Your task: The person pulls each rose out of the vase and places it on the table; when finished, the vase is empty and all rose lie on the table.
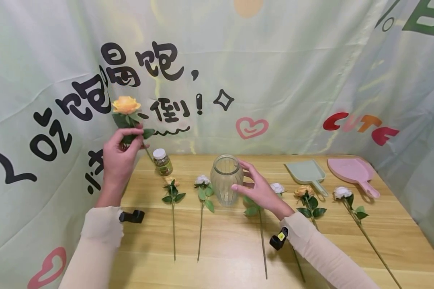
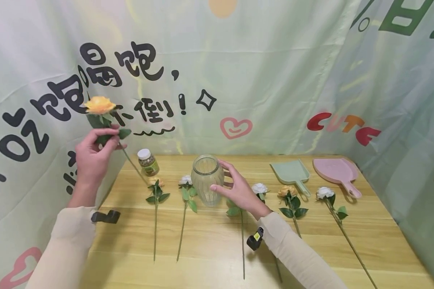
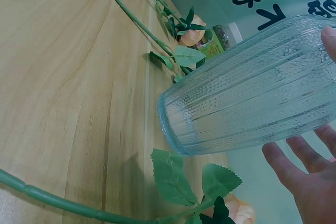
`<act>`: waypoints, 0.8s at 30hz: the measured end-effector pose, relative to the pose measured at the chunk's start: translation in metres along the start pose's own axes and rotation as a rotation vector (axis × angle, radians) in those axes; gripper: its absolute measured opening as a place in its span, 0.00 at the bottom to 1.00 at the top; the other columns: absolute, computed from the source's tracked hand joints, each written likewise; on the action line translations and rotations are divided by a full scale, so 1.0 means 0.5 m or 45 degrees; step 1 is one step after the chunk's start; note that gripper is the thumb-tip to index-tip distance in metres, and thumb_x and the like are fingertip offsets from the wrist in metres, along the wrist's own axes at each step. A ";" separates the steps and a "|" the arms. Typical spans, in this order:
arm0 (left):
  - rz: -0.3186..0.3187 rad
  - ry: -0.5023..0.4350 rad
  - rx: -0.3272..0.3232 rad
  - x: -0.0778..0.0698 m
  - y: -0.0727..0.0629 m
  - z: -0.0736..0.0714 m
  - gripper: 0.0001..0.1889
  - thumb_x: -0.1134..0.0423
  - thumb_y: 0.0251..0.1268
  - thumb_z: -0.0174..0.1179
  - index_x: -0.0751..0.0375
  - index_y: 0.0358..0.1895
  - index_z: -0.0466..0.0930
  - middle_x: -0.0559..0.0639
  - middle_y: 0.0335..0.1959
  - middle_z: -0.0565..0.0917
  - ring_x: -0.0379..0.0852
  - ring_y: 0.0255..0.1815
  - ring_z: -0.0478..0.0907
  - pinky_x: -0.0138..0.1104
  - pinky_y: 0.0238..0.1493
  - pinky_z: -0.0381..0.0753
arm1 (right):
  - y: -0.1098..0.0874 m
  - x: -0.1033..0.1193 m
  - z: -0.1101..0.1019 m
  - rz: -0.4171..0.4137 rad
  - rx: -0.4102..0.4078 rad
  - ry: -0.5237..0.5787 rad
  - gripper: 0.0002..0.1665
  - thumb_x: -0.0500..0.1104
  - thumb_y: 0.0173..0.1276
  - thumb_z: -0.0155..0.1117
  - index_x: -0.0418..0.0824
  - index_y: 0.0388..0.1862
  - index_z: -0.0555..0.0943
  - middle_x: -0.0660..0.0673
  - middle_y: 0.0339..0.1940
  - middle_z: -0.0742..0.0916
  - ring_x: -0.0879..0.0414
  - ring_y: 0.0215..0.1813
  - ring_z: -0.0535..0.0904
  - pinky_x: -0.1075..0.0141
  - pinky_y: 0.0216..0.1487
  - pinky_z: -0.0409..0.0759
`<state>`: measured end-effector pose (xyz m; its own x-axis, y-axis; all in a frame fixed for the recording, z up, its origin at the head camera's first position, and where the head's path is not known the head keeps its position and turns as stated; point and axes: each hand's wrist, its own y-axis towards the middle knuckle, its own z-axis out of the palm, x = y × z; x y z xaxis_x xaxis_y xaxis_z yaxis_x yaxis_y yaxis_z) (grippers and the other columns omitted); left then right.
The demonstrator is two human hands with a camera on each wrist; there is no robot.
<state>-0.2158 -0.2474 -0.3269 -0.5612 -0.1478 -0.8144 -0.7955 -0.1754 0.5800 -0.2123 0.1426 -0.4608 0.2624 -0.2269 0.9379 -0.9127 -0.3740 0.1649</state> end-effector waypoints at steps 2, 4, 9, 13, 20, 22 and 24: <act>-0.127 0.145 0.072 0.021 -0.015 -0.029 0.09 0.73 0.78 0.64 0.75 0.55 0.85 0.54 0.63 0.87 0.41 0.46 0.91 0.31 0.48 0.94 | 0.000 0.001 0.000 0.001 -0.001 0.004 0.50 0.48 0.77 0.75 0.62 0.89 0.58 0.42 0.88 0.66 0.37 0.85 0.67 0.40 0.78 0.81; -0.242 0.263 0.163 0.045 -0.029 -0.059 0.11 0.69 0.80 0.64 0.73 0.57 0.84 0.58 0.67 0.85 0.38 0.42 0.91 0.30 0.48 0.94 | 0.000 0.001 0.001 0.004 0.001 0.008 0.50 0.48 0.77 0.75 0.62 0.89 0.58 0.43 0.88 0.66 0.37 0.85 0.67 0.40 0.77 0.81; -0.447 0.480 0.408 0.120 -0.064 -0.131 0.16 0.65 0.83 0.63 0.70 0.64 0.81 0.68 0.74 0.79 0.35 0.38 0.90 0.25 0.47 0.92 | -0.001 0.002 0.001 0.011 -0.005 -0.002 0.51 0.49 0.76 0.76 0.63 0.89 0.59 0.43 0.88 0.66 0.37 0.84 0.68 0.41 0.77 0.82; -0.580 0.540 0.499 0.189 -0.097 -0.171 0.16 0.66 0.82 0.63 0.71 0.65 0.81 0.73 0.72 0.78 0.42 0.39 0.92 0.30 0.47 0.94 | -0.002 0.001 0.000 0.020 -0.012 -0.012 0.51 0.51 0.76 0.77 0.64 0.89 0.59 0.44 0.88 0.66 0.37 0.84 0.69 0.41 0.76 0.82; -0.755 0.618 0.549 0.281 -0.153 -0.199 0.16 0.67 0.80 0.65 0.69 0.63 0.82 0.77 0.68 0.79 0.45 0.37 0.92 0.32 0.43 0.93 | 0.000 -0.003 -0.001 0.008 -0.013 -0.015 0.51 0.50 0.77 0.76 0.62 0.89 0.58 0.43 0.88 0.65 0.36 0.84 0.69 0.41 0.77 0.82; -0.783 0.596 0.563 0.297 -0.165 -0.200 0.15 0.69 0.80 0.64 0.71 0.63 0.81 0.78 0.66 0.78 0.47 0.36 0.92 0.32 0.42 0.94 | 0.000 -0.002 -0.001 0.006 -0.012 -0.015 0.51 0.50 0.77 0.76 0.62 0.89 0.58 0.43 0.88 0.65 0.36 0.83 0.69 0.41 0.77 0.82; -0.783 0.601 0.576 0.309 -0.174 -0.198 0.15 0.70 0.80 0.63 0.72 0.63 0.82 0.77 0.65 0.79 0.47 0.36 0.91 0.32 0.40 0.94 | 0.001 -0.001 0.000 0.006 -0.013 -0.017 0.51 0.50 0.76 0.76 0.63 0.89 0.58 0.43 0.88 0.65 0.36 0.83 0.70 0.41 0.77 0.82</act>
<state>-0.2104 -0.3512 -0.5013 0.0669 -0.5569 -0.8279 -0.9945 0.0301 -0.1006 -0.2128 0.1428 -0.4610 0.2621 -0.2405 0.9346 -0.9171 -0.3636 0.1637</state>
